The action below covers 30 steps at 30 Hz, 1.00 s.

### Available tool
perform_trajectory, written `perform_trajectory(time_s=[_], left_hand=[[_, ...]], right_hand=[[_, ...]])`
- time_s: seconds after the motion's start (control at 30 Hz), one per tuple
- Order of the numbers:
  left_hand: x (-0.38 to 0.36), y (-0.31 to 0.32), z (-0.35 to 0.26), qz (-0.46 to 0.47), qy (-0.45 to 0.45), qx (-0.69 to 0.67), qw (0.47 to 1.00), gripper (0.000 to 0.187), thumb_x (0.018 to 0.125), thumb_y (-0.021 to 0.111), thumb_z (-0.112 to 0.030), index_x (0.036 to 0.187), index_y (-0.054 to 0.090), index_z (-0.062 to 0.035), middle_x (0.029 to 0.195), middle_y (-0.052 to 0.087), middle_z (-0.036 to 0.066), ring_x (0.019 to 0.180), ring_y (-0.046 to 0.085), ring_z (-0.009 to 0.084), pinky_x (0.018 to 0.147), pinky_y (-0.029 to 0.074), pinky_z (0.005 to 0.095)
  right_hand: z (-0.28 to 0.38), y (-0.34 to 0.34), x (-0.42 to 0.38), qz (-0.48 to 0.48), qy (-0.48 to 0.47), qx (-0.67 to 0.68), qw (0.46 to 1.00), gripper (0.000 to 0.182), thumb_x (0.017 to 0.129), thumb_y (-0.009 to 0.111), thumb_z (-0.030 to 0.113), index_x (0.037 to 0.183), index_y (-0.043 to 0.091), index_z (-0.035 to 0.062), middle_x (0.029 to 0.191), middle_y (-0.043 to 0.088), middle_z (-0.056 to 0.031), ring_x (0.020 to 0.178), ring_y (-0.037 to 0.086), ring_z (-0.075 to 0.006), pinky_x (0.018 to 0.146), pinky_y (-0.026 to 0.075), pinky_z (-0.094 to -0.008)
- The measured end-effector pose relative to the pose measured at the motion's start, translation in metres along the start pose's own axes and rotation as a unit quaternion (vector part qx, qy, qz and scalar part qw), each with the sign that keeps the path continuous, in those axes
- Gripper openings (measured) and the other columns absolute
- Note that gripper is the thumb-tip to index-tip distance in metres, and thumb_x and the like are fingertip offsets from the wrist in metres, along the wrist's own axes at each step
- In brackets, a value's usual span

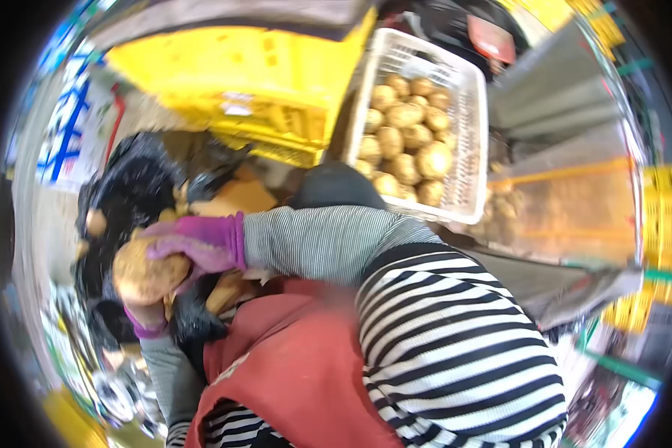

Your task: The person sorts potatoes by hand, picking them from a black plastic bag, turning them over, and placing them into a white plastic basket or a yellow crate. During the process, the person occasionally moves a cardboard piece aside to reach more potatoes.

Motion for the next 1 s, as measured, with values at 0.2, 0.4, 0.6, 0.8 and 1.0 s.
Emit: perform_trajectory(time_s=[0.2,0.4,0.6,0.8,1.0], left_hand=[[0.001,-0.111,0.044,-0.175,-0.171,0.410,0.878,0.053,0.100,0.049,-0.035,0.143,0.042,-0.0047,0.135,0.050,0.014,0.124,0.050,0.0216,0.107,0.039,0.0334],[-0.019,-0.086,0.056,-0.196,-0.316,0.435,0.820,0.056,0.096,0.053,-0.044,0.137,0.049,-0.0074,0.127,0.055,0.006,0.109,0.054,0.0204,0.092,0.044,0.0344],[-0.020,-0.093,0.059,-0.159,-0.290,0.575,0.749,0.053,0.096,0.053,-0.041,0.130,0.054,-0.0006,0.120,0.059,0.012,0.108,0.056,0.0225,0.090,0.047,0.0350],[-0.030,-0.115,0.066,-0.096,-0.263,0.563,0.777,0.042,0.096,0.056,-0.025,0.126,0.055,0.0046,0.117,0.063,0.017,0.108,0.059,0.0244,0.095,0.046,0.0319],[-0.024,-0.076,0.066,-0.047,-0.286,0.652,0.701,0.046,0.096,0.054,-0.027,0.129,0.054,0.0051,0.124,0.061,0.018,0.115,0.057,0.0274,0.100,0.043,0.0339]], right_hand=[[0.078,-0.040,-0.171,0.072,-0.216,0.026,0.973,0.074,0.091,0.058,0.043,0.147,0.033,0.0008,0.144,0.044,-0.0205,0.129,0.049,-0.0324,0.107,0.041,-0.0466],[0.084,-0.164,-0.370,-0.359,-0.321,0.043,0.876,0.067,0.091,0.055,0.039,0.146,0.035,0.0055,0.138,0.050,-0.0215,0.119,0.055,-0.0446,0.090,0.055,-0.0477],[0.042,-0.262,-0.377,-0.543,-0.270,0.139,0.783,0.044,0.093,0.057,0.031,0.131,0.050,0.0090,0.126,0.060,-0.0117,0.112,0.062,-0.0278,0.089,0.055,-0.0445],[0.085,-0.379,-0.302,-0.593,-0.368,-0.536,0.475,0.050,0.085,0.071,0.030,0.124,0.050,0.0054,0.109,0.062,-0.0164,0.096,0.063,-0.0313,0.076,0.055,-0.0409],[0.166,-0.502,-0.248,-0.728,-0.204,-0.415,0.506,0.048,0.094,0.054,0.032,0.130,0.049,0.0011,0.116,0.061,-0.0137,0.102,0.061,-0.0251,0.084,0.052,-0.0342]])
Point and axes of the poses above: each hand's wrist, its own x-axis towards the middle knuckle, its own y-axis out of the palm, z = x × y, the point moved 1 cm from there along x, towards the middle knuckle
